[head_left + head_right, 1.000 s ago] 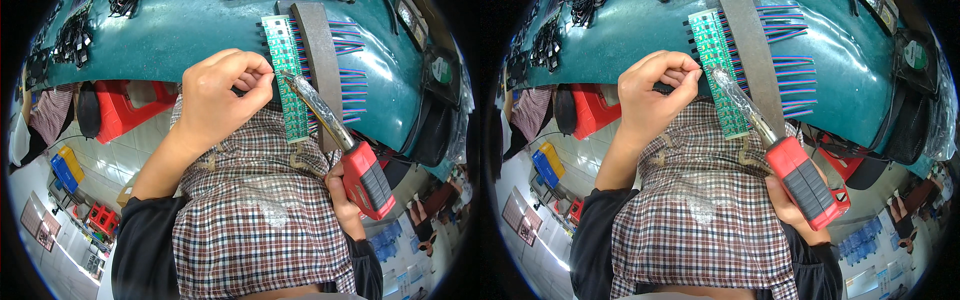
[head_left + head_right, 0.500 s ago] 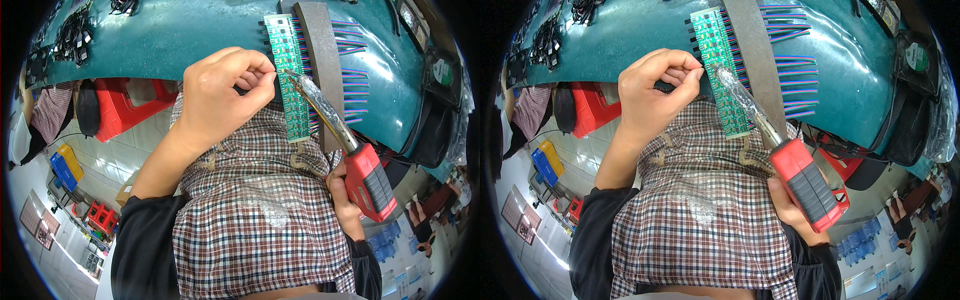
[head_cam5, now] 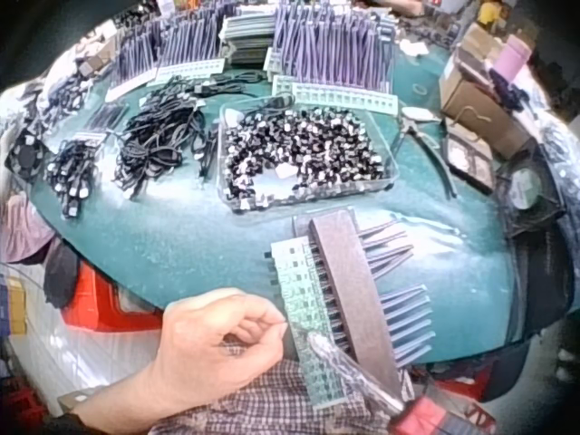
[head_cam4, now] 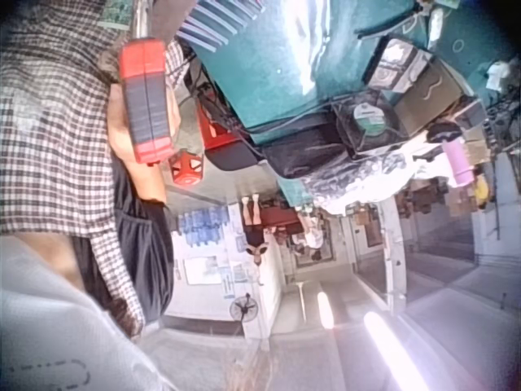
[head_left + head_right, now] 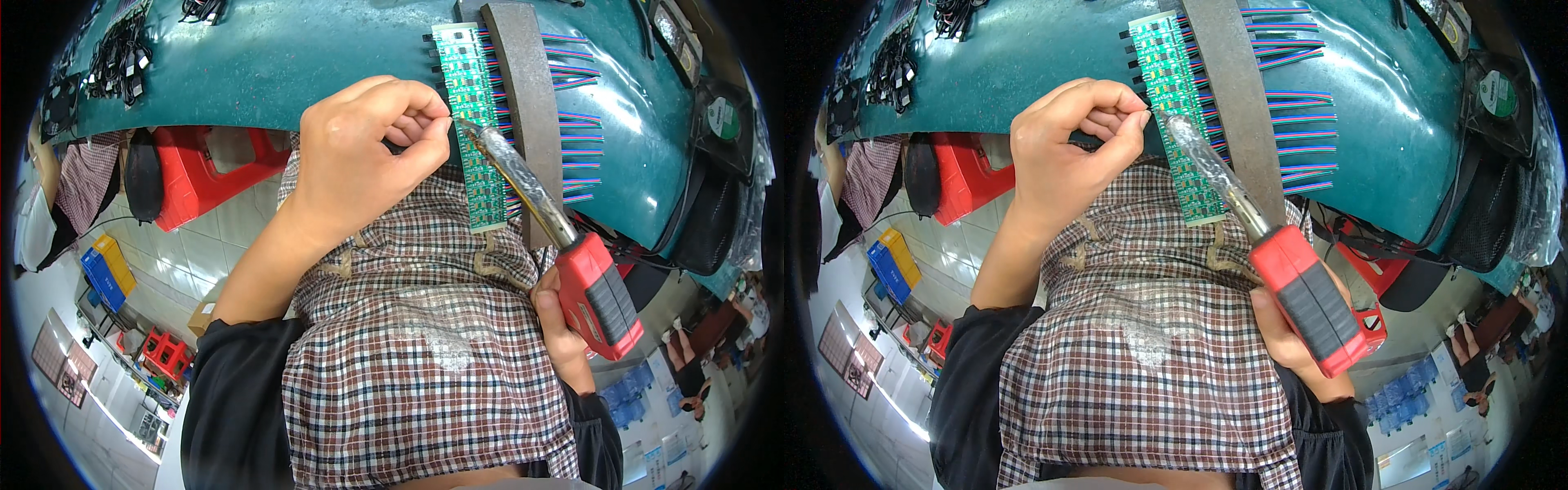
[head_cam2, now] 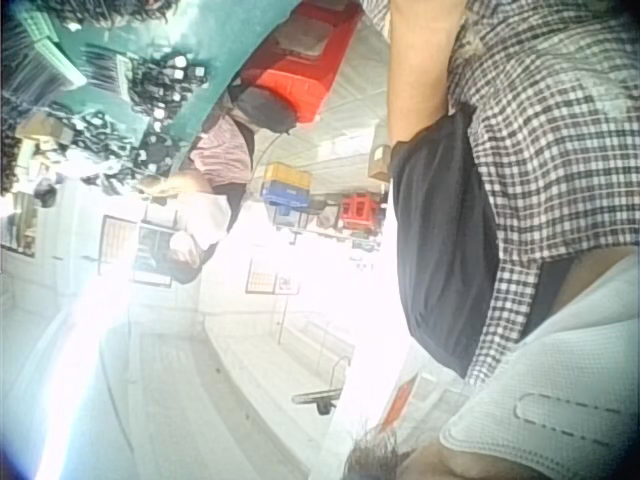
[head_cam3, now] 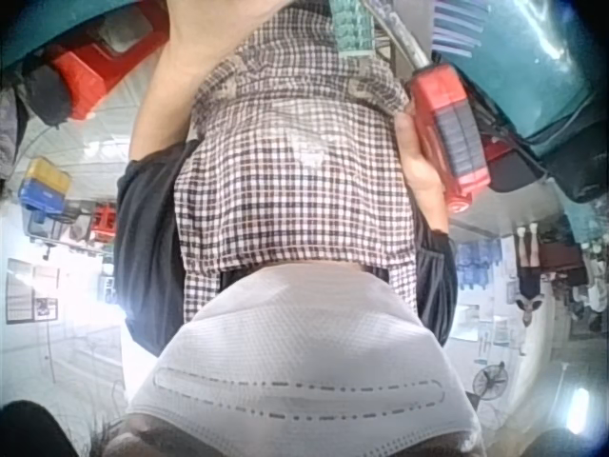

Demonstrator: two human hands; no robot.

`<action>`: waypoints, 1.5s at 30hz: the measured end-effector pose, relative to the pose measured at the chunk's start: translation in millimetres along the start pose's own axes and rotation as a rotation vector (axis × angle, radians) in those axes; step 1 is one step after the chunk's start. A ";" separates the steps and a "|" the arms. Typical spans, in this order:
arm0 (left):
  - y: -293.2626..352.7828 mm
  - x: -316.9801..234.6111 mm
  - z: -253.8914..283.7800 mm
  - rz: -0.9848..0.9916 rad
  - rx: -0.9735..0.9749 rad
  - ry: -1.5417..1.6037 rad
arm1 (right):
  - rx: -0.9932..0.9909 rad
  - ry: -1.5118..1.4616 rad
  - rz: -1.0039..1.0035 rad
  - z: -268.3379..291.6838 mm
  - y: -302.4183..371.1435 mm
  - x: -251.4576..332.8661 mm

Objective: Soldering wires and components onto small green circuit boards at an assembly station.

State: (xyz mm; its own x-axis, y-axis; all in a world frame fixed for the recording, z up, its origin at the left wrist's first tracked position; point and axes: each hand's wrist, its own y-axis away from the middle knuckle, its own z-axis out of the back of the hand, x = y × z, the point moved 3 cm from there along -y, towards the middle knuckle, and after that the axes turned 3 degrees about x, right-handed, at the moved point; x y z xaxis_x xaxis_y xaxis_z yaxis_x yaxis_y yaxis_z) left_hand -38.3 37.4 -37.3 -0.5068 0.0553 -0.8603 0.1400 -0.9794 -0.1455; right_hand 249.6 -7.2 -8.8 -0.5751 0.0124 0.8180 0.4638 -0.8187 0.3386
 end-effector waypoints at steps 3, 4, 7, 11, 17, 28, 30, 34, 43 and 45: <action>-1.6 -4.3 2.6 -0.010 -0.006 -0.002 | 0.013 0.061 -0.048 7.7 11.7 1.4; -2.7 -2.9 2.5 -0.008 -0.008 0.000 | 0.015 0.061 -0.051 7.9 9.5 2.1; -4.2 -0.1 2.1 0.003 -0.001 0.006 | 0.048 0.048 -0.053 6.9 5.7 3.7; -1.9 -1.8 2.6 0.009 -0.004 0.005 | 0.038 0.059 -0.068 5.4 8.8 4.8; 3.1 -7.0 4.2 0.077 0.029 0.056 | 0.041 0.086 0.148 4.7 12.7 -0.7; -118.9 -5.1 55.7 -0.215 -0.109 -0.699 | -0.104 -0.101 0.254 -0.9 -5.3 7.5; -136.2 4.9 45.4 -0.297 -0.041 -0.805 | -0.133 -0.214 0.163 -2.8 1.3 5.3; -147.6 16.6 25.4 -0.137 0.083 -0.976 | -0.341 -0.426 0.090 -7.1 13.3 -9.1; -140.6 12.5 23.2 -0.192 -0.065 -0.722 | -0.493 -0.638 0.168 -10.9 -6.7 -59.3; -142.0 9.8 29.6 -0.189 -0.060 -0.717 | -0.504 -0.626 0.200 -11.2 -12.3 -37.2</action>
State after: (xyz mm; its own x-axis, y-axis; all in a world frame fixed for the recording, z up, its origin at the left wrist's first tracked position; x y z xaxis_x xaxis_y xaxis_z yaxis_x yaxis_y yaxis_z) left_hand -88.3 171.3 -10.6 -0.9549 0.0610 -0.2906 0.0316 -0.9523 -0.3036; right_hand 257.7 -4.0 -48.5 0.0369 0.0349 0.9987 0.0744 -0.9967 0.0321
